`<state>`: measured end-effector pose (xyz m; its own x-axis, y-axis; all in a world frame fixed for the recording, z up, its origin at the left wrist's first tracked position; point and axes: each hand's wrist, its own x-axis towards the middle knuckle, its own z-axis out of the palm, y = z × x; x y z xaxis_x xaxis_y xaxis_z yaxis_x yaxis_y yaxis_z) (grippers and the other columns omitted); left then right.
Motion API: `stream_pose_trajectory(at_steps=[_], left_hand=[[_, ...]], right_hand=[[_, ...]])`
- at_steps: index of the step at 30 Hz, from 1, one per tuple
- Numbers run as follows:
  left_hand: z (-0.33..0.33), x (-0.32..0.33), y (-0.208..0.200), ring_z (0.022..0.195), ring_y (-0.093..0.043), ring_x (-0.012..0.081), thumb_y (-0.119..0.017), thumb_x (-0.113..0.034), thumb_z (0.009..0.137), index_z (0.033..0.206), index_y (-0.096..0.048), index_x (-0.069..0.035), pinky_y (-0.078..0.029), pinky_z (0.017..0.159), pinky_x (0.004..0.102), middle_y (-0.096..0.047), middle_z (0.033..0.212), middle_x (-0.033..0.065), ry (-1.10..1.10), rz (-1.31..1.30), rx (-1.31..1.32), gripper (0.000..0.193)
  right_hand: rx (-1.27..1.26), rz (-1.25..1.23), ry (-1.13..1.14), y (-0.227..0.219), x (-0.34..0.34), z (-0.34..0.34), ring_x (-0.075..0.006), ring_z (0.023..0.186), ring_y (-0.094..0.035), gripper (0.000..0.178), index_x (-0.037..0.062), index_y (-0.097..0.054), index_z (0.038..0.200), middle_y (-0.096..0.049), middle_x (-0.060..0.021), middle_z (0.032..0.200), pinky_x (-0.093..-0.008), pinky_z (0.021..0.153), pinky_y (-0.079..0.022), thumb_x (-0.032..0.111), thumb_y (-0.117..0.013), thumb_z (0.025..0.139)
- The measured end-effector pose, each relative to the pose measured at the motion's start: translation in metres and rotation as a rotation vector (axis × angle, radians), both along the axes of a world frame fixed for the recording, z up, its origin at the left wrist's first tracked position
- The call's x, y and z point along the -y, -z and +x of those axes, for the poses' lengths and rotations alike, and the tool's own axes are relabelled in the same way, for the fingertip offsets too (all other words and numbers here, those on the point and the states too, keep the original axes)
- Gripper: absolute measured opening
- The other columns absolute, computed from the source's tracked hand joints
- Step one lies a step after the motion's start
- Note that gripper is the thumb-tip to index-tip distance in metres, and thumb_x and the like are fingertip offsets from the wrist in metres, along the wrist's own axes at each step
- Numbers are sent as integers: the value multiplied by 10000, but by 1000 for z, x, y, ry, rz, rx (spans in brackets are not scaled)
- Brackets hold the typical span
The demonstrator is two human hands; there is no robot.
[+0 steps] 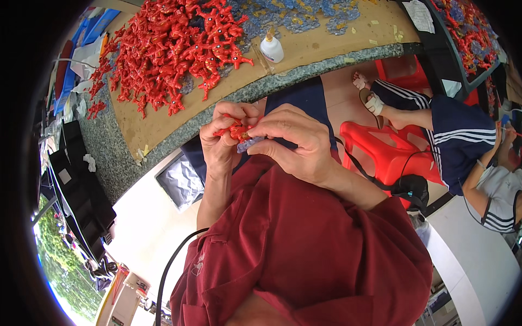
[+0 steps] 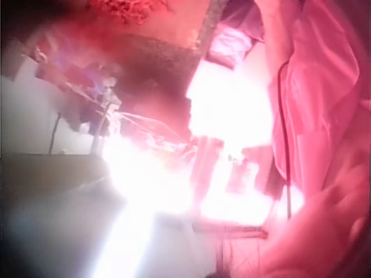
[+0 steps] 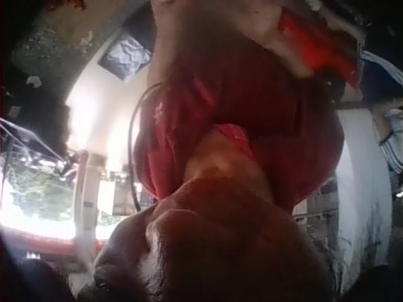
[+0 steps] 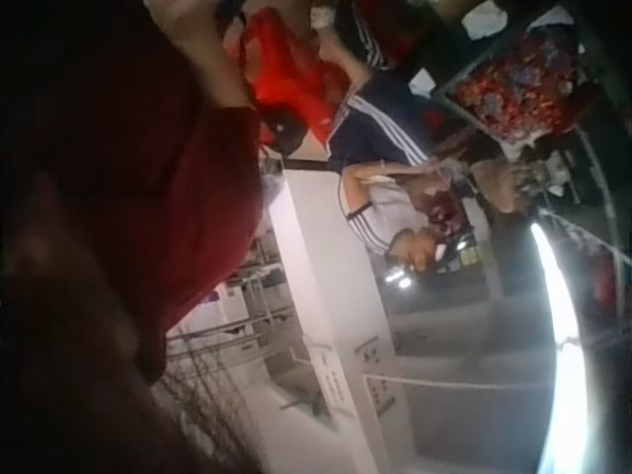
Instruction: The person assembles toy figurines by applying glue to each figurine from a bottle and attaching a plastic base piece by hand.
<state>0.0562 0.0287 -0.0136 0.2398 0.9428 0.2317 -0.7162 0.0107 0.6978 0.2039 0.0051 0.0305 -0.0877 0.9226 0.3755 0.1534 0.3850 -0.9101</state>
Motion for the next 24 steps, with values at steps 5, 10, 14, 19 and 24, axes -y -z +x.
stream_pose_trajectory(at_steps=[5,10,14,19,24], left_hand=[[-5,-5,1,899,-577,281,-651,-183,750,903,-624,3,-508,736,353,-538,947,107,34,93,-116,242],[-8,-5,-1,880,-582,269,-654,-166,749,874,-638,8,-509,692,330,-547,921,107,59,106,-189,215],[-8,-4,-9,861,-582,259,-662,-112,734,852,-657,6,-509,672,312,-555,902,111,15,169,-272,167],[-6,-3,-19,850,-582,239,-674,-46,699,866,-666,-7,-506,669,297,-559,906,107,-64,276,-355,172],[-7,-2,-19,848,-580,221,-680,-13,681,878,-670,-19,-505,676,287,-563,912,102,-97,284,-397,198]], right_hand=[[18,79,1,4,-2,3,-208,700,-584,284,28,-647,841,-628,-80,785,-280,618,-458,60,-760,582],[8,121,0,7,0,4,-217,688,-590,291,24,-644,839,-630,-84,770,-278,610,-459,64,-764,577],[-38,131,-27,8,-1,6,-221,681,-594,283,13,-641,826,-633,-89,758,-285,609,-459,57,-763,573],[-116,131,-90,14,-4,9,-222,690,-600,263,5,-639,810,-638,-91,757,-295,620,-458,51,-756,579],[-190,100,-106,21,-6,6,-223,702,-601,254,2,-638,808,-643,-90,764,-304,648,-457,45,-751,585]])
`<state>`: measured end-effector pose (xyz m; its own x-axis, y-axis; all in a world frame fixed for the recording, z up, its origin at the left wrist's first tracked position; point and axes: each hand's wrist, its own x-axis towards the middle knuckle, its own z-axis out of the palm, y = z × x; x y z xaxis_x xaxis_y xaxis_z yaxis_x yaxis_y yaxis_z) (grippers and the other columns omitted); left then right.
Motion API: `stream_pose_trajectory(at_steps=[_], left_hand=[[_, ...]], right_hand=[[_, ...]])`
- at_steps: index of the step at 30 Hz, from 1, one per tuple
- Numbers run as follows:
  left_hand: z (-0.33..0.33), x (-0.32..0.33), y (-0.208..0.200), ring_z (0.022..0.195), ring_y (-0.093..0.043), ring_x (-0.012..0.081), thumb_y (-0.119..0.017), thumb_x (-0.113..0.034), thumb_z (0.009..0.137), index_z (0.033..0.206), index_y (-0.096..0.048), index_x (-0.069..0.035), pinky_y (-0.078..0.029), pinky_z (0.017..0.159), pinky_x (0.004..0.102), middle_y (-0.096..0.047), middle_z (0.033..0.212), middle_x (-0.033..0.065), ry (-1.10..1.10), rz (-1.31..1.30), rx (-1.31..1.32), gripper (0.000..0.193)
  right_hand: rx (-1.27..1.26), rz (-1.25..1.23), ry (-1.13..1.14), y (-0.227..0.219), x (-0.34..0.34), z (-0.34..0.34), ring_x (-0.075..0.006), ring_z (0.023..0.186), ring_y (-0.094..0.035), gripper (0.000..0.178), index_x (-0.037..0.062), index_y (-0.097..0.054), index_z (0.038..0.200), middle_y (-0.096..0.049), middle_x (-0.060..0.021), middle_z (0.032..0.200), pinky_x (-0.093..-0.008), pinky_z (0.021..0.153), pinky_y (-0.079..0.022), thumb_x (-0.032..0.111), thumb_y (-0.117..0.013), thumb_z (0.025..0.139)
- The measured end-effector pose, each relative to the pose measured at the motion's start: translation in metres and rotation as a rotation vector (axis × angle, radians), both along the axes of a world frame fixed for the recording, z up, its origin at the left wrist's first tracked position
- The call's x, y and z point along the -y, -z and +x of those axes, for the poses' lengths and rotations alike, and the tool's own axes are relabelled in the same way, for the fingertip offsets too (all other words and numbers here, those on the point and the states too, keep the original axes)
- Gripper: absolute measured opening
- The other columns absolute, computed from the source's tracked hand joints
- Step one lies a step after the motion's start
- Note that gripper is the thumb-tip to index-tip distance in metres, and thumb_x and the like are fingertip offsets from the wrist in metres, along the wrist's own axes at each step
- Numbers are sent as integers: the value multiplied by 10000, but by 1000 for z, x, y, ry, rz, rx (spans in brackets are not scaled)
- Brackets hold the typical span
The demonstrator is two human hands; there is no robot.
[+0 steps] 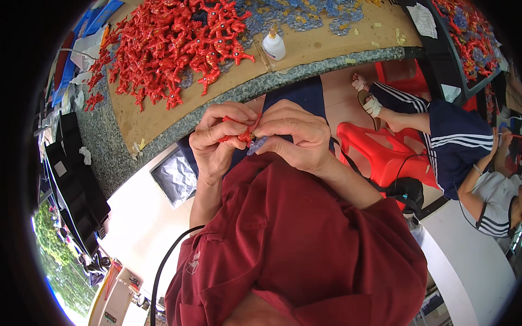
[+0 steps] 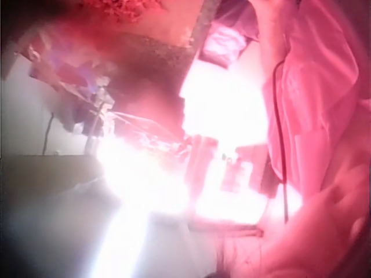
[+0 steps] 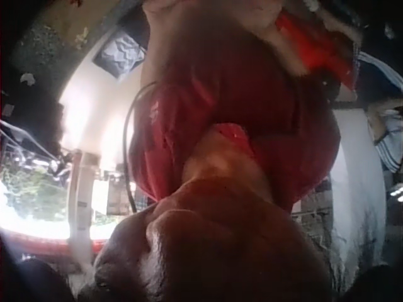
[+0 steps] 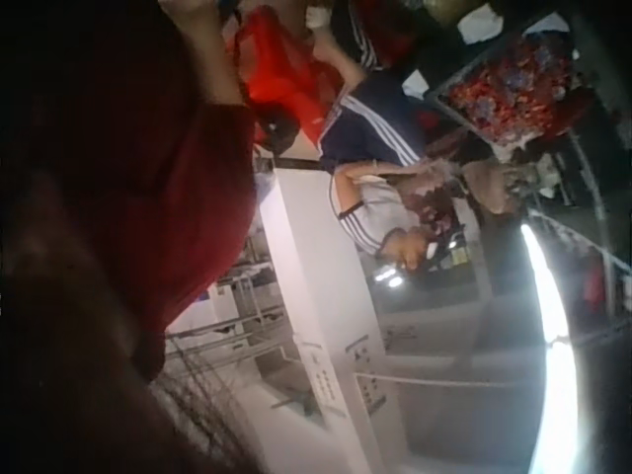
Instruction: The person assembles toy figurines by applying glue to each figurine from a bottle and attaching a plastic base piece by hand.
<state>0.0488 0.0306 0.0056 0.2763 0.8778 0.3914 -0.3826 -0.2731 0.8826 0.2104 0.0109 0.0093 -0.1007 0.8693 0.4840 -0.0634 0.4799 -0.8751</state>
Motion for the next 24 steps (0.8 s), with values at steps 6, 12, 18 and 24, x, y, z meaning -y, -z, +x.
stream_pose_trajectory(at_steps=[6,12,18,24], left_hand=[[-6,0,1,841,-580,208,-680,-15,683,887,-668,-22,-504,680,282,-564,914,99,-24,-25,19,204],[-23,4,-1,813,-566,167,-679,-40,708,900,-661,-9,-483,683,259,-558,901,84,-11,-193,90,195],[-90,-4,-26,764,-559,127,-662,41,710,956,-651,-2,-451,666,216,-570,886,66,-476,-222,-348,250],[-168,-34,-27,808,-567,189,-703,-158,715,1041,-645,-126,-432,661,260,-584,896,82,-1102,-105,-1251,333]], right_hand=[[-31,-33,-36,2,-4,-7,-216,719,-595,252,-1,-635,811,-643,-88,780,-306,661,-453,33,-752,590],[-40,-146,-117,-3,-7,-20,-205,734,-583,278,-1,-633,849,-633,-96,823,-309,674,-444,27,-749,598],[152,-192,71,-3,-15,-12,-173,752,-568,321,-20,-612,943,-609,-112,936,-251,680,-438,10,-721,643],[58,-218,285,3,-27,16,-142,791,-551,195,-48,-594,959,-589,-109,940,-223,713,-439,11,-627,776]])
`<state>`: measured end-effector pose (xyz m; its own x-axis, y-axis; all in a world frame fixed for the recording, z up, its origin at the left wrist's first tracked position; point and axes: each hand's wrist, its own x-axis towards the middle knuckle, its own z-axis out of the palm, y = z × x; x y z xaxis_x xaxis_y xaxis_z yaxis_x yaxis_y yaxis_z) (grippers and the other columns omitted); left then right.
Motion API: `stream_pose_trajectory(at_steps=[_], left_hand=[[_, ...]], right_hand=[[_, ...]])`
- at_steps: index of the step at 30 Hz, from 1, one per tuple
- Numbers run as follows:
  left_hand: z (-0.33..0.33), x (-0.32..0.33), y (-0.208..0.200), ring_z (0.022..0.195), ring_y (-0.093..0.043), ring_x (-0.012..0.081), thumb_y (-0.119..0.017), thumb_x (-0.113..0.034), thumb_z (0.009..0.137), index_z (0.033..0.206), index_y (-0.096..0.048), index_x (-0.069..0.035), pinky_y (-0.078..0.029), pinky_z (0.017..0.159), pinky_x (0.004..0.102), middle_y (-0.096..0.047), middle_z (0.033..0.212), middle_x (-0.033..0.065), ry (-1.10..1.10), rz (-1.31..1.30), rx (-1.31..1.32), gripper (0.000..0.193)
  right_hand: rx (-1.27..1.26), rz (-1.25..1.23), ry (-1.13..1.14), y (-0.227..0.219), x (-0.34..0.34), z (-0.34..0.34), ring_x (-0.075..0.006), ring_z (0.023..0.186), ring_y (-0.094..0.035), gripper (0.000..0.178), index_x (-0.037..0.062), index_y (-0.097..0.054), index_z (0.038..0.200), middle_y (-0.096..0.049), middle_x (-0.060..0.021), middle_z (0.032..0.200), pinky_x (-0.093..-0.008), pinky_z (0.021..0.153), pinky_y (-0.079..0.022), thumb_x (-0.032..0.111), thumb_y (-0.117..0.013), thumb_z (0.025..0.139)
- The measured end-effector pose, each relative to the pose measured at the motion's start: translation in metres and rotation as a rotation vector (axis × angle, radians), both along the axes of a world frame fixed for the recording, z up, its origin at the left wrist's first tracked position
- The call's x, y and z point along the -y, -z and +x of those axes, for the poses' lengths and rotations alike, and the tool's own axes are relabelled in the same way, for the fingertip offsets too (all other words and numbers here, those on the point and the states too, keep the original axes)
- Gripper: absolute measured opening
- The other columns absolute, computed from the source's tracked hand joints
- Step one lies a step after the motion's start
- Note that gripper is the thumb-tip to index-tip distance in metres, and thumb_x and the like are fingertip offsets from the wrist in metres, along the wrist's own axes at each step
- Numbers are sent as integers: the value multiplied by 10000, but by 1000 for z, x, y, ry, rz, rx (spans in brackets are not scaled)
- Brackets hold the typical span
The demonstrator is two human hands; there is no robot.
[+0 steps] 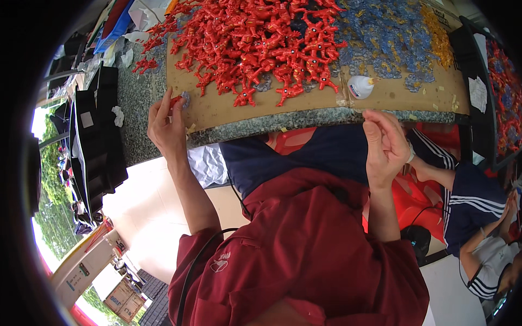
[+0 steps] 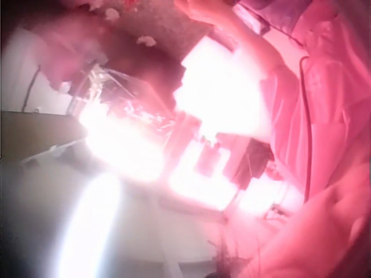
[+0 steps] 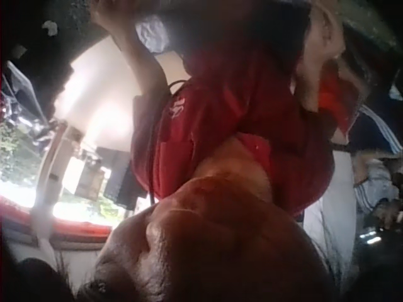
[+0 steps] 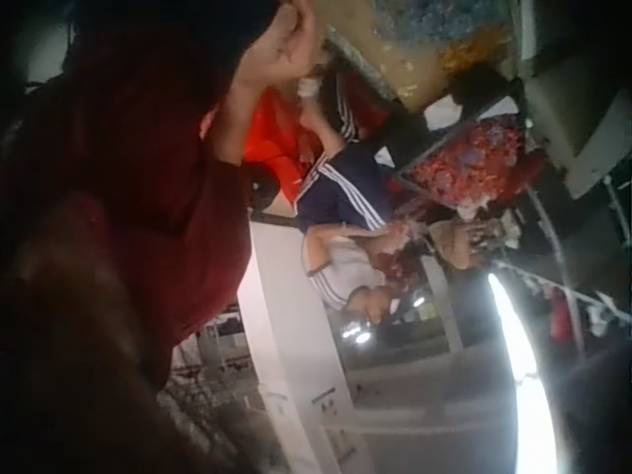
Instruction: The person assembles toy figurines by applying glue to each figurine from a bottle and attaching a plastic base piece by hand.
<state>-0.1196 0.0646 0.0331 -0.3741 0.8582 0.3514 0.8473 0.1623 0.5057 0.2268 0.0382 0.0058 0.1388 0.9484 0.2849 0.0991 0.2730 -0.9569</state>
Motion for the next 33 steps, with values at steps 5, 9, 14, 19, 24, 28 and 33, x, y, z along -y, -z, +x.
stream_pose_trajectory(at_steps=[5,9,14,19,24,28,33], left_hand=[[9,-12,-10,1103,-425,255,-685,-300,712,1047,-639,-158,-269,884,440,-556,1039,63,129,45,-475,367],[29,-25,-9,1212,-332,267,-661,-293,733,978,-660,-173,-155,921,540,-529,1125,33,256,5,-593,273],[28,-32,-4,1204,-352,258,-644,-214,748,911,-668,-122,-133,943,526,-558,1086,14,253,-27,-642,189],[38,-18,-14,1130,-439,268,-645,-110,730,885,-660,-63,-195,966,474,-582,1037,31,194,119,-534,163],[83,21,-18,904,-590,189,-558,-89,849,956,-617,25,-472,769,280,-594,1027,110,263,171,696,167],[119,39,-1,827,-609,156,-528,-85,875,1014,-544,28,-490,682,233,-597,981,107,351,-81,1157,179],[147,50,4,821,-630,192,-493,-102,898,1077,-474,28,-497,647,239,-607,955,122,518,-331,1334,223]], right_hand=[[65,-35,182,2,-8,9,-125,818,-546,213,-39,-596,982,-590,-88,931,-215,719,-436,46,-631,790],[504,46,267,-8,-25,4,-175,841,-555,329,-4,-605,999,-607,-76,934,-263,725,-440,94,-715,705],[734,241,223,-12,-41,-5,-239,844,-550,381,3,-603,1000,-612,-99,926,-334,739,-440,103,-742,659],[640,167,219,-12,-37,0,-225,871,-557,292,-38,-564,980,-604,-134,951,-317,753,-446,29,-680,720],[-62,47,50,-18,-20,-11,-134,900,-537,339,-45,-407,1115,-580,-133,1022,-256,764,-442,5,-558,816],[-139,-27,-171,-22,-7,-37,-121,821,-550,325,-14,-426,1111,-593,-94,934,-247,717,-443,87,-561,833],[42,-122,-256,-18,-6,-60,-195,777,-607,324,22,-488,1060,-600,-117,890,-288,677,-481,135,-624,789]])
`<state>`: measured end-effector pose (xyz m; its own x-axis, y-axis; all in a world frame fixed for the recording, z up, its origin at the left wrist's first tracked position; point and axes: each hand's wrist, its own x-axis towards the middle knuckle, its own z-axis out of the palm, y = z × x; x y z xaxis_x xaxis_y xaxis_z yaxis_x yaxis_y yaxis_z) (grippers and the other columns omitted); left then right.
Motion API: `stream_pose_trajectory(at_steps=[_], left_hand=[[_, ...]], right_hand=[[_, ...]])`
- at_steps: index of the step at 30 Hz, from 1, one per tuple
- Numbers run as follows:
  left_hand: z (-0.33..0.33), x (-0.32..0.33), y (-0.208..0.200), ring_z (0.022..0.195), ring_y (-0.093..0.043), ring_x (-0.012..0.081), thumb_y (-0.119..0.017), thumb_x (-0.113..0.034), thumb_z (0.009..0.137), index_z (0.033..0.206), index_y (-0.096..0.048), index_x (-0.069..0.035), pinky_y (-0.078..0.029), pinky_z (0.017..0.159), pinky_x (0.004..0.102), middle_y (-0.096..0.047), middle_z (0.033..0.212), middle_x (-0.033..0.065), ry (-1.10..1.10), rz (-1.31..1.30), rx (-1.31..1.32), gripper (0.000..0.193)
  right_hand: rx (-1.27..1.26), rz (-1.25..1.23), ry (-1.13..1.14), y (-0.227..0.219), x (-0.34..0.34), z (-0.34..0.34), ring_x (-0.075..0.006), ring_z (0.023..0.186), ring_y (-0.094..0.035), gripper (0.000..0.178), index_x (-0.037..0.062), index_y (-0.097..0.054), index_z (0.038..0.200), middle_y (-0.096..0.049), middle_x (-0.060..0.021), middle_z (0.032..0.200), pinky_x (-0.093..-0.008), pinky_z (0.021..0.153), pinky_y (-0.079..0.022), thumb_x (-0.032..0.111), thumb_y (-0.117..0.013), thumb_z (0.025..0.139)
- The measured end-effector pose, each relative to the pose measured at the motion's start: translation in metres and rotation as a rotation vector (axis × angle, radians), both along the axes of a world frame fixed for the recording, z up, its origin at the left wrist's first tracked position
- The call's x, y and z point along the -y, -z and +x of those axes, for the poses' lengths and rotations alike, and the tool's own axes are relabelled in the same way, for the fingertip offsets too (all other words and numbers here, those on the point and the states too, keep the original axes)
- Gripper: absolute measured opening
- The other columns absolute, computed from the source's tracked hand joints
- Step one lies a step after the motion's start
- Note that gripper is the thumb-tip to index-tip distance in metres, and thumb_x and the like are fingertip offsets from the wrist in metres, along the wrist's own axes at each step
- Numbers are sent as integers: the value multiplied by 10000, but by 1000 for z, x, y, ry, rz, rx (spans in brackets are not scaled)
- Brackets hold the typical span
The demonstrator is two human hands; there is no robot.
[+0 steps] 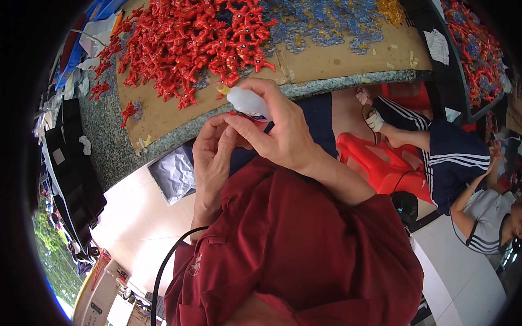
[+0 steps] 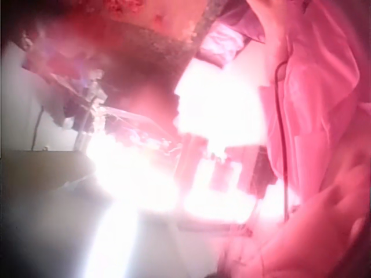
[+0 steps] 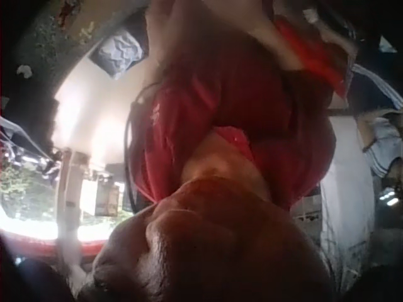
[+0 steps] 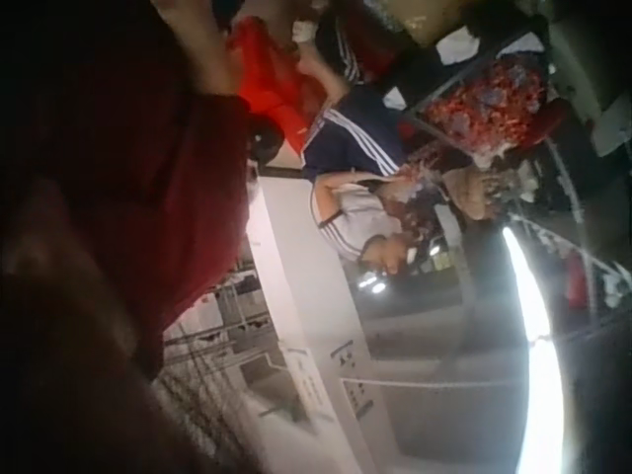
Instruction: The person assembles toy figurines by applying glue to each figurine from a bottle and attaching a plastic base piece by hand.
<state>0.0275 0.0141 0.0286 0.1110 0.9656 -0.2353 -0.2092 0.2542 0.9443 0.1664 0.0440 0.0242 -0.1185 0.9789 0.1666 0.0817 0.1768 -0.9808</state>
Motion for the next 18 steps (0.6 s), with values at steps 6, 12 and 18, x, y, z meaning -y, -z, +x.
stream_pose_trajectory(at_steps=[6,12,18], left_hand=[[-5,3,16,802,-629,203,-514,-133,887,1094,-474,-10,-508,663,257,-598,945,101,90,-238,497,244],[-5,10,31,814,-538,137,-524,-198,881,1117,-488,-71,-438,730,266,-537,949,34,82,-438,859,271],[-5,11,36,764,-424,105,-523,-215,879,1136,-494,-78,-359,677,237,-470,922,30,3,-347,1228,293]], right_hand=[[-47,-181,-145,-15,6,13,-188,788,-612,302,23,-540,1020,-612,-93,895,-286,687,-483,82,-648,745],[-52,-36,-115,-3,6,13,-150,768,-614,302,31,-548,1039,-625,-72,859,-255,678,-479,93,-652,763],[87,-34,33,-23,18,31,-147,707,-600,389,-12,-561,1031,-635,-114,870,-248,615,-471,145,-718,711]])
